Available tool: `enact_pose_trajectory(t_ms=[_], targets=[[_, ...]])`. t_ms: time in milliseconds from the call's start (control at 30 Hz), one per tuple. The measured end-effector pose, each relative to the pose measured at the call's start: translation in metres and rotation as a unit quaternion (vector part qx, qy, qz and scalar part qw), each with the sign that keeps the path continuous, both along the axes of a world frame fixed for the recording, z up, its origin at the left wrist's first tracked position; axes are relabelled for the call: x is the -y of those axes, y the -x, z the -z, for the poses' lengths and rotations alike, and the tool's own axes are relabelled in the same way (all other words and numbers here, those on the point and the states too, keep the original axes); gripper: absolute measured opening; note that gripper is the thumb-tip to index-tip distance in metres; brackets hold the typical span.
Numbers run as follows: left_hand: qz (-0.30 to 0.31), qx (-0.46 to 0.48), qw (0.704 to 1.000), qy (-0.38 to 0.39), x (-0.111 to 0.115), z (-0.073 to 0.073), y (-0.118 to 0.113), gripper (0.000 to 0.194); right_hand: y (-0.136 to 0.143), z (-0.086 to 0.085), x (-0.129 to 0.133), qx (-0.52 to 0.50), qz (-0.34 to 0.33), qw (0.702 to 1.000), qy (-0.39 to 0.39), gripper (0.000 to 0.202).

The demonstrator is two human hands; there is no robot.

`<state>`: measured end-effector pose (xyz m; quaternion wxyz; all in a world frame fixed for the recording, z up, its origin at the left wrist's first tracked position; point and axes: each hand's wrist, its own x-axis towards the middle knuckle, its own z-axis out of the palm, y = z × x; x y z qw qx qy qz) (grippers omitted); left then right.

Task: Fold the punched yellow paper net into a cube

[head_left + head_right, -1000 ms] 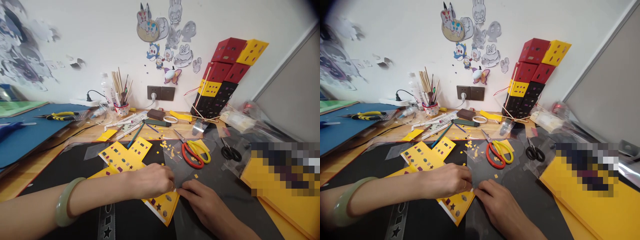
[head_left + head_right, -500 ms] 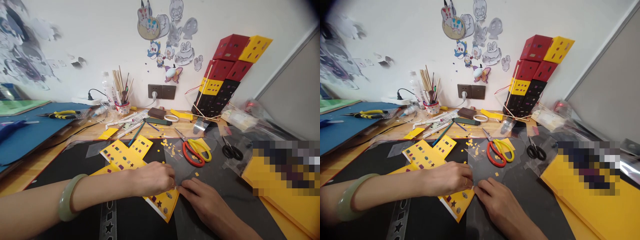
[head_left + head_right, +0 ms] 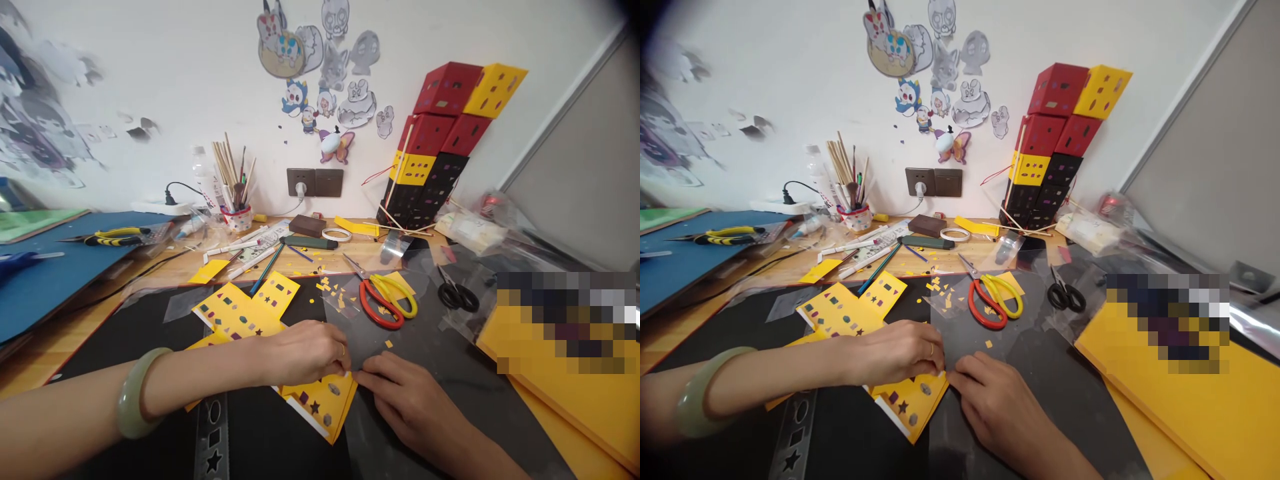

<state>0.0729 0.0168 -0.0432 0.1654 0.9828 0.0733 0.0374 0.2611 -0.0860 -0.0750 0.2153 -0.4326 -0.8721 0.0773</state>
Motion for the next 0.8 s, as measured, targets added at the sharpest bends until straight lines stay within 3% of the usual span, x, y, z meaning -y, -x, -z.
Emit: enact_pose_trajectory(t_ms=[800], targets=[[-0.011,0.002,0.999,0.051,-0.0005,0.0045,-0.001,0.014,0.0,0.0007,0.0021,-0.007,0.01,0.999,0.037,0.03]])
